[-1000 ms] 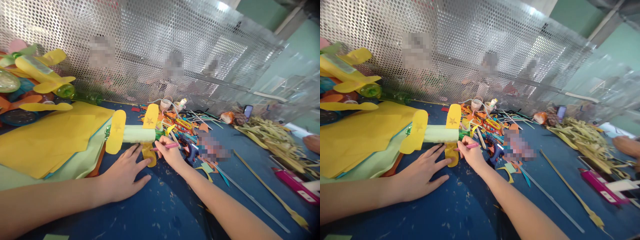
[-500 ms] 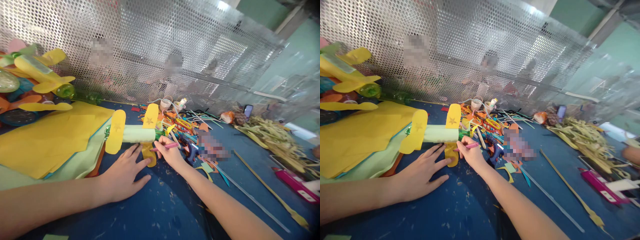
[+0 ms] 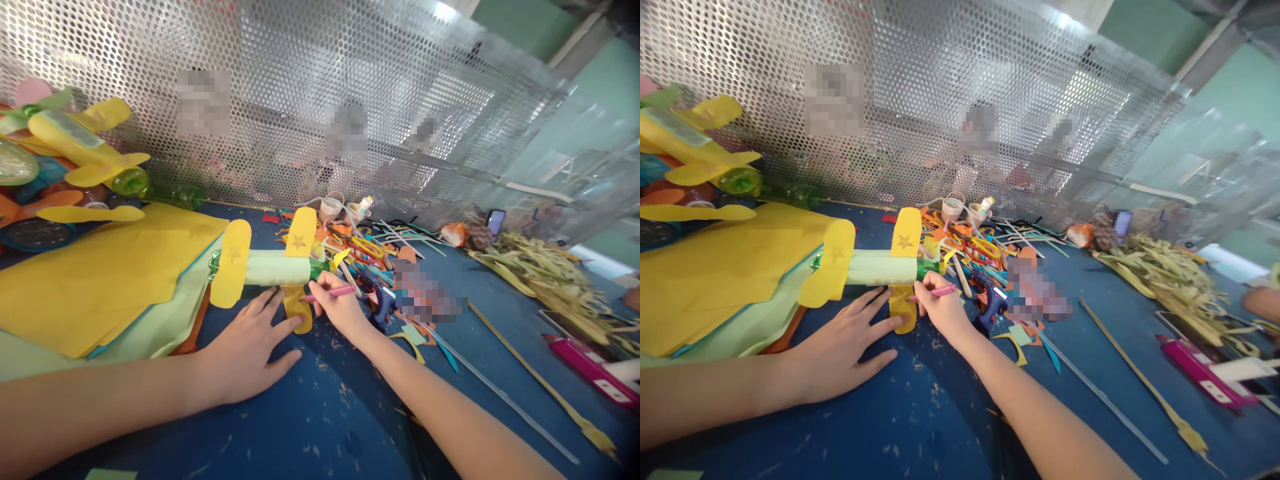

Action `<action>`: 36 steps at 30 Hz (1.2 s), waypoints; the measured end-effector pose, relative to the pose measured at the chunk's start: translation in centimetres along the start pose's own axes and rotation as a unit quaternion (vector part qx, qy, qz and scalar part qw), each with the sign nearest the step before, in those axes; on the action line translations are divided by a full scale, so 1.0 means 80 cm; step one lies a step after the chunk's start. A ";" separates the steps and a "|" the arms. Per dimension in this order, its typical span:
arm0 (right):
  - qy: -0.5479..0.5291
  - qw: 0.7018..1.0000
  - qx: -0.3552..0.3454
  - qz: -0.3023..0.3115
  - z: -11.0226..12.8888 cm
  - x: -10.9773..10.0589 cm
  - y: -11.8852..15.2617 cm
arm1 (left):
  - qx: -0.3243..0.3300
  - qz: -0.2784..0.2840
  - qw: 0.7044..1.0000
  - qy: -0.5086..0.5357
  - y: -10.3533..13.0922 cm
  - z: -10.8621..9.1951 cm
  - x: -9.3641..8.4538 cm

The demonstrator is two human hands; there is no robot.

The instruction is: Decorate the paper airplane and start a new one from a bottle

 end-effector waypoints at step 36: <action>0.017 1.000 0.004 -0.001 -0.002 -0.002 0.000 | 0.006 -0.009 1.000 0.005 0.001 0.001 0.002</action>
Point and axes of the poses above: each hand's wrist, its own y-axis away from the middle knuckle, its own x-axis out of the palm, z = x × y, the point moved 1 cm from there along -y, towards the middle knuckle, and after that the axes turned 14 degrees about x, right-handed, at the moved point
